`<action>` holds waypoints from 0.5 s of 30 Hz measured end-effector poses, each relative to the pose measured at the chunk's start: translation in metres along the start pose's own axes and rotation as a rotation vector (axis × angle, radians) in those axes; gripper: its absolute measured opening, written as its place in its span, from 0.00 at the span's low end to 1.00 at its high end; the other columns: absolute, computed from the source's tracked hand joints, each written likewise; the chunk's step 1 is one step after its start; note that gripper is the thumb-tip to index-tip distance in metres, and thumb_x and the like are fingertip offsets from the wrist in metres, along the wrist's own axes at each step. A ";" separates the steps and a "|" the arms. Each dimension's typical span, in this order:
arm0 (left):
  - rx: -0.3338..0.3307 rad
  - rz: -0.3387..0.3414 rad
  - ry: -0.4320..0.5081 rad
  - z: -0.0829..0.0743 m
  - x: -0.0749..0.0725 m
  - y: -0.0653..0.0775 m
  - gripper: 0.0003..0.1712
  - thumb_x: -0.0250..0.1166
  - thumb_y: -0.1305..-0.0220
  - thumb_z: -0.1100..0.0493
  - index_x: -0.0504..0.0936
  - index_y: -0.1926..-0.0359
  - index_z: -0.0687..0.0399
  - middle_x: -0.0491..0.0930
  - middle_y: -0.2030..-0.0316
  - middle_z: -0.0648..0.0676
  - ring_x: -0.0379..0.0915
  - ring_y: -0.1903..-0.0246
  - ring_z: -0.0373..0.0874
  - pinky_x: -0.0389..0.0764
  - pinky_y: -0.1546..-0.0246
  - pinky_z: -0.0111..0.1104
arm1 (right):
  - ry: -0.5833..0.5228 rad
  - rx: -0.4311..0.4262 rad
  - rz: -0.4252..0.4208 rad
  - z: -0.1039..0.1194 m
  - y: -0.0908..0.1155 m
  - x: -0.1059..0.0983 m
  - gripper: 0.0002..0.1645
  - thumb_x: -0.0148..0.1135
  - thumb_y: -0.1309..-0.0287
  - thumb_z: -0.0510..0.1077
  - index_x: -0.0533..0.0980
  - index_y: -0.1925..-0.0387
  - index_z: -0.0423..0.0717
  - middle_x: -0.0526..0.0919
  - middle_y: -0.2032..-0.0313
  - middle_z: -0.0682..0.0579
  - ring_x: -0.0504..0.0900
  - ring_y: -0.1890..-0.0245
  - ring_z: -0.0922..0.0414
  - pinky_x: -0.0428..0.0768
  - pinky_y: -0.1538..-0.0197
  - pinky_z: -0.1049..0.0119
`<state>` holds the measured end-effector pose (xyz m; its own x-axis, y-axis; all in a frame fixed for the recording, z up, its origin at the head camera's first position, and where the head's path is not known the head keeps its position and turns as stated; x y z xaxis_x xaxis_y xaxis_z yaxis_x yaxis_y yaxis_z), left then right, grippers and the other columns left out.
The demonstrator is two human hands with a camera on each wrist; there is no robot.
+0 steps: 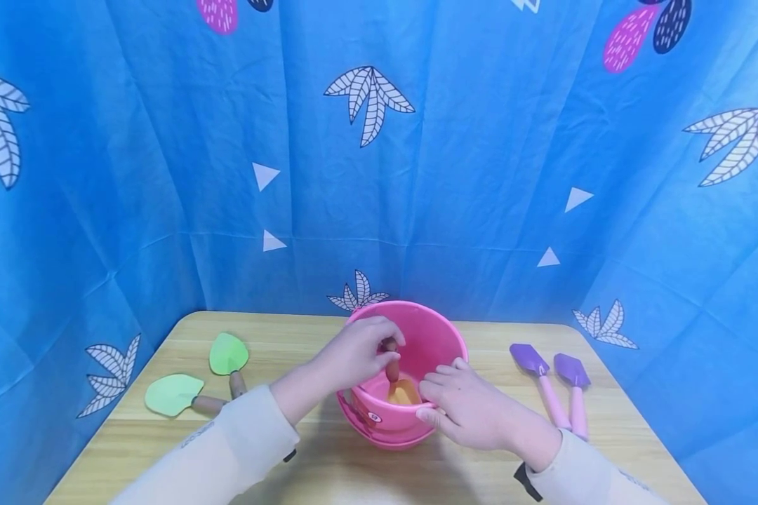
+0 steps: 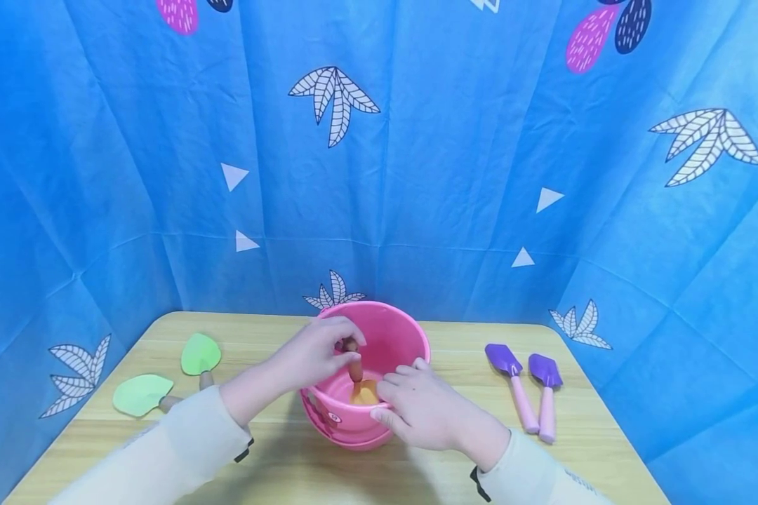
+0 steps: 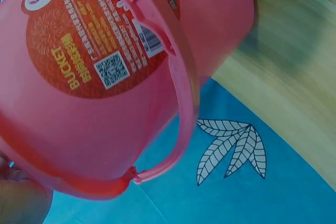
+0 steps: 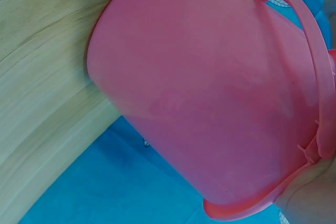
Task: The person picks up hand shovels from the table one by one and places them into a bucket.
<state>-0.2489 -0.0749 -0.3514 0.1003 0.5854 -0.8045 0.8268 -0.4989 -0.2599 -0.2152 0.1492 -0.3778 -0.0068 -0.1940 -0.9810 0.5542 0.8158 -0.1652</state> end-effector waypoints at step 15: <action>-0.013 0.055 0.024 -0.002 0.010 -0.005 0.12 0.73 0.41 0.64 0.81 0.61 0.45 0.76 0.70 0.38 0.74 0.64 0.34 0.79 0.56 0.27 | -0.007 0.026 0.012 0.000 0.001 0.000 0.19 0.41 0.25 0.65 0.69 0.69 0.63 0.65 0.72 0.68 0.67 0.63 0.64 0.66 0.50 0.58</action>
<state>-0.2513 -0.0651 -0.3574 0.1591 0.5724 -0.8044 0.8265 -0.5228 -0.2085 -0.2144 0.1493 -0.3782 0.0060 -0.1879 -0.9822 0.5757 0.8037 -0.1502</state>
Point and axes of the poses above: each hand's wrist, its own y-axis away from the middle knuckle, its own x-axis out of the palm, z = x × y, the point moved 1 cm from there along -y, towards the middle knuckle
